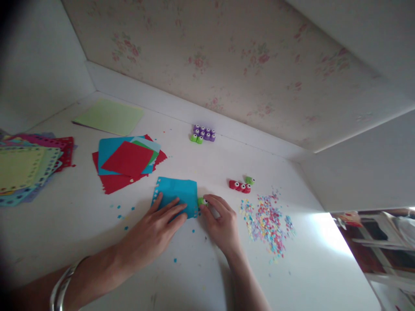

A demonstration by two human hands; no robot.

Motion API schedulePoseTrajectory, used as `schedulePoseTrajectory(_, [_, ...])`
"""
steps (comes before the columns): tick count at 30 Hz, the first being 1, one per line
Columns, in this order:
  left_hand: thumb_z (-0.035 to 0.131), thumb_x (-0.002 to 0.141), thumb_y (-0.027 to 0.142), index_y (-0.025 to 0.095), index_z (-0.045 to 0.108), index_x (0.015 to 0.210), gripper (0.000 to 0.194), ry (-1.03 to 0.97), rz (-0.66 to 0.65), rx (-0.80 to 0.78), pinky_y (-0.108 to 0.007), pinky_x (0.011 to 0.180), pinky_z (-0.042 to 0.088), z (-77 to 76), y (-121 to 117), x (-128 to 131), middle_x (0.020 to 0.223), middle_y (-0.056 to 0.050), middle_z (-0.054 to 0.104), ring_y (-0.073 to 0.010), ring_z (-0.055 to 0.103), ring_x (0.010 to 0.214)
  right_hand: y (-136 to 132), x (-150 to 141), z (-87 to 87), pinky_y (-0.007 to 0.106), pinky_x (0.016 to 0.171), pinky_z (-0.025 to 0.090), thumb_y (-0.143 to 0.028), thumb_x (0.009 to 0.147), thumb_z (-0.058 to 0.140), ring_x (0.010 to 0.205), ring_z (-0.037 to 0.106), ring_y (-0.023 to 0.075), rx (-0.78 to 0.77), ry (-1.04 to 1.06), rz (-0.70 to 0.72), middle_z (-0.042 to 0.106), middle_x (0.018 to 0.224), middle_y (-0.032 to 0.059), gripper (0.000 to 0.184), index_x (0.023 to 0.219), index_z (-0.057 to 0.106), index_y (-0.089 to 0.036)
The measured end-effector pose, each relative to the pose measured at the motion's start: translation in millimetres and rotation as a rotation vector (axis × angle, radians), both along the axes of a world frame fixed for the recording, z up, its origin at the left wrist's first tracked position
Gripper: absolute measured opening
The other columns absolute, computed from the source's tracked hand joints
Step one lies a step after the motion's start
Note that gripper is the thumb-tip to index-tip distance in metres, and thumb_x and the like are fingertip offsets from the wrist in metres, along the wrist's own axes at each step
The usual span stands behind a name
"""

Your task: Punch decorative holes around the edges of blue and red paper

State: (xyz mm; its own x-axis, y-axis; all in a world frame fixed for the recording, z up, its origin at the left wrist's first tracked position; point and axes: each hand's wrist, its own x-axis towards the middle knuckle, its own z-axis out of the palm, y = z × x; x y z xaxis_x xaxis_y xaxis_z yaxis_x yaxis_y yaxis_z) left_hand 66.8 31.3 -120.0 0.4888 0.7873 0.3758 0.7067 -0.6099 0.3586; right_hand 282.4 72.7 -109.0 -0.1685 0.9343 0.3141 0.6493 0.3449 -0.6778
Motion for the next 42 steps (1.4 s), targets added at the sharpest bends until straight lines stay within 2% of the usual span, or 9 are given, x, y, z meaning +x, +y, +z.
schedulePoseTrajectory(11, [0.051,0.098,0.016,0.018,0.06,0.113,0.018,-0.013,0.002,0.015,-0.062,0.117,0.026,0.2,-0.3,0.1,0.13,-0.01,0.065,-0.0296,0.058,0.125,-0.7,-1.4,2.3,0.036,0.081,0.061,-0.027,0.091,0.067,0.094,0.07,0.0213,-0.001,-0.016,0.016,0.073,0.108,0.0076,0.017,0.107,0.073,-0.023])
schedulePoseTrajectory(15, [0.051,0.098,0.016,0.019,0.061,0.111,0.017,-0.001,-0.023,-0.001,-0.063,0.115,0.028,1.5,0.2,-0.1,0.129,-0.009,0.065,-0.0305,0.057,0.126,-2.2,-3.5,4.0,0.031,0.068,0.063,-0.027,0.091,0.067,0.094,0.07,0.0216,-0.01,-0.015,0.015,0.073,0.108,0.0081,0.017,0.105,0.074,-0.024])
schedulePoseTrajectory(19, [0.05,0.098,0.016,0.019,0.061,0.11,0.017,0.016,-0.036,-0.019,-0.067,0.114,0.029,2.8,0.7,-0.5,0.129,-0.009,0.065,-0.0318,0.056,0.127,-3.0,-2.9,5.2,0.03,0.066,0.064,-0.026,0.09,0.067,0.098,0.07,0.0224,0.015,-0.042,0.024,0.074,0.108,0.0084,0.017,0.105,0.075,-0.023])
schedulePoseTrajectory(24, [0.05,0.098,0.016,0.019,0.061,0.11,0.017,0.02,-0.036,-0.03,-0.068,0.113,0.029,2.5,1.0,-0.8,0.129,-0.009,0.064,-0.0328,0.056,0.127,-3.3,-0.6,7.7,0.02,0.04,0.055,-0.029,0.09,0.067,0.097,0.07,0.0228,-0.028,-0.042,-0.013,0.073,0.11,0.009,0.018,0.106,0.075,-0.023])
schedulePoseTrajectory(32, [0.049,0.098,0.014,0.018,0.06,0.113,0.018,0.022,-0.033,-0.037,-0.069,0.111,0.034,4.5,0.9,-0.8,0.132,-0.01,0.063,-0.0338,0.055,0.127,-3.5,-0.8,7.0,0.02,0.039,0.055,-0.028,0.091,0.066,0.098,0.07,0.0233,-0.016,-0.023,-0.005,0.073,0.109,0.0096,0.018,0.105,0.075,-0.023])
schedulePoseTrajectory(42, [0.05,0.098,0.014,0.019,0.06,0.112,0.018,0.0,-0.023,-0.046,-0.068,0.113,0.031,3.9,0.6,0.0,0.13,-0.008,0.064,-0.0321,0.055,0.127,-3.0,-0.8,6.7,0.019,0.037,0.053,-0.029,0.09,0.067,0.096,0.071,0.0229,-0.029,-0.022,0.004,0.073,0.108,0.0087,0.017,0.105,0.075,-0.024])
